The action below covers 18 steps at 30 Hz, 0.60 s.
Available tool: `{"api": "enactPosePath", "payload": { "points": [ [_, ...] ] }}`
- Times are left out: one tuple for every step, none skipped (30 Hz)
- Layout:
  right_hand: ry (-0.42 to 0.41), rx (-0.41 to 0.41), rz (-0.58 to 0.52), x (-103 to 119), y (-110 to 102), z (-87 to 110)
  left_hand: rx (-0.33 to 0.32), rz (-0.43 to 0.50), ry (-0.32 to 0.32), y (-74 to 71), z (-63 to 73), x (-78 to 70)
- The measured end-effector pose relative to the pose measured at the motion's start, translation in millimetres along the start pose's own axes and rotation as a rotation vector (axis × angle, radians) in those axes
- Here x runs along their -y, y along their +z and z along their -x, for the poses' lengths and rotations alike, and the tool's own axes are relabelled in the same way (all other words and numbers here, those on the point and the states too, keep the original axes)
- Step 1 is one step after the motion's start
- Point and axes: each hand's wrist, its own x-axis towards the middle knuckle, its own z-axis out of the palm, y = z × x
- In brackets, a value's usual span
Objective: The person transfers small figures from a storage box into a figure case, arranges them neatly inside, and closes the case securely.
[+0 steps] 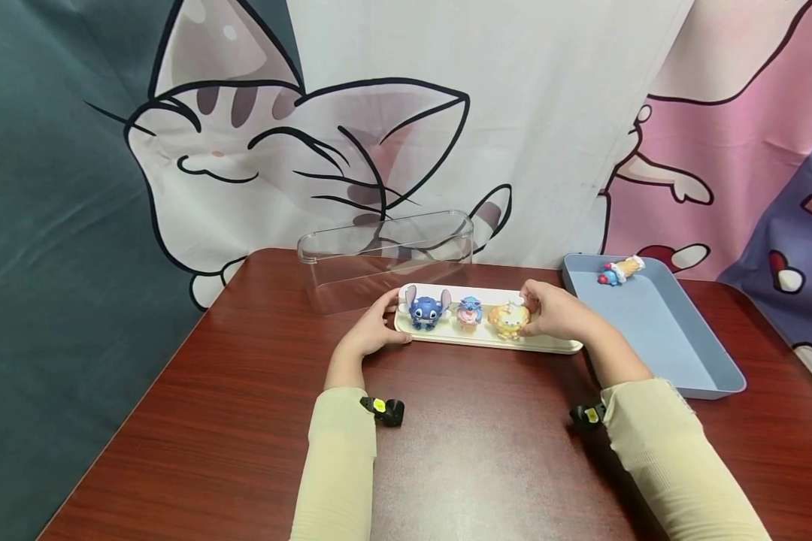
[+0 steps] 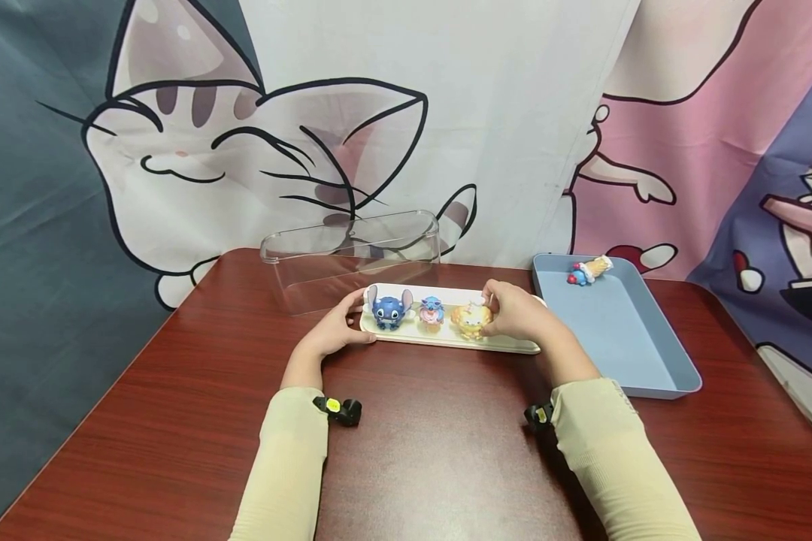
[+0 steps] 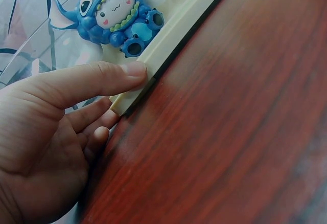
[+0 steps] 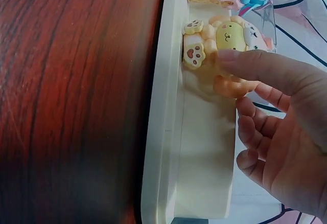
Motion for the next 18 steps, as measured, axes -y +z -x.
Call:
{"api": "enactPosePath", "payload": {
  "points": [
    [0.003,0.001,0.000,0.0,0.0,0.1,0.000,-0.002,0.002,-0.1,0.1,-0.1],
    [0.007,0.002,0.003,-0.3,0.2,0.1,0.001,-0.003,0.003,-0.1,0.2,-0.2],
    [0.009,0.003,0.005,-0.3,0.4,0.1,0.001,-0.006,0.005,-0.2,0.2,-0.1],
    [0.010,0.004,0.008,-0.4,0.5,0.1,0.002,-0.008,0.007,-0.3,0.1,-0.1],
    [0.010,0.005,0.011,-0.6,0.6,0.1,0.001,-0.008,0.008,-0.4,0.2,-0.1],
    [0.010,0.006,0.014,-0.8,0.7,0.1,0.002,-0.008,0.009,-0.3,0.0,0.0],
    [0.010,0.006,0.018,-0.9,0.8,0.1,0.003,-0.007,0.011,-0.3,-0.2,0.1],
    [0.007,0.006,0.020,-0.9,0.7,0.1,0.004,-0.006,0.011,-0.2,-0.4,0.3],
    [0.006,0.006,0.021,-0.9,0.6,0.2,0.004,-0.004,0.011,0.0,-0.6,0.4],
    [0.004,0.005,0.022,-0.9,0.7,0.2,0.005,-0.003,0.011,0.0,-0.5,0.4],
    [0.003,0.004,0.023,-0.9,0.7,0.2,0.006,-0.002,0.010,0.0,-0.4,0.4],
    [0.001,0.003,0.021,-0.8,0.7,0.2,0.007,-0.002,0.009,0.1,-0.7,0.7],
    [-0.001,0.002,0.020,-1.0,0.7,0.2,0.008,-0.003,0.007,0.0,-0.6,0.6],
    [-0.004,0.003,0.019,-1.2,0.5,0.1,0.009,-0.001,0.008,-0.2,-0.4,0.3],
    [-0.005,0.002,0.017,-1.4,0.6,0.1,0.011,0.003,0.007,-0.5,0.3,-0.7],
    [-0.007,0.001,0.015,-1.5,0.5,0.1,0.014,0.007,0.009,-1.0,2.3,-4.2],
    [-0.008,0.001,0.015,-1.6,0.5,0.0,0.017,0.009,0.011,-1.4,4.5,-8.4],
    [-0.010,0.002,0.013,-1.9,0.4,0.0,0.022,0.013,0.009,-2.0,6.6,-12.5]
  ]
}}
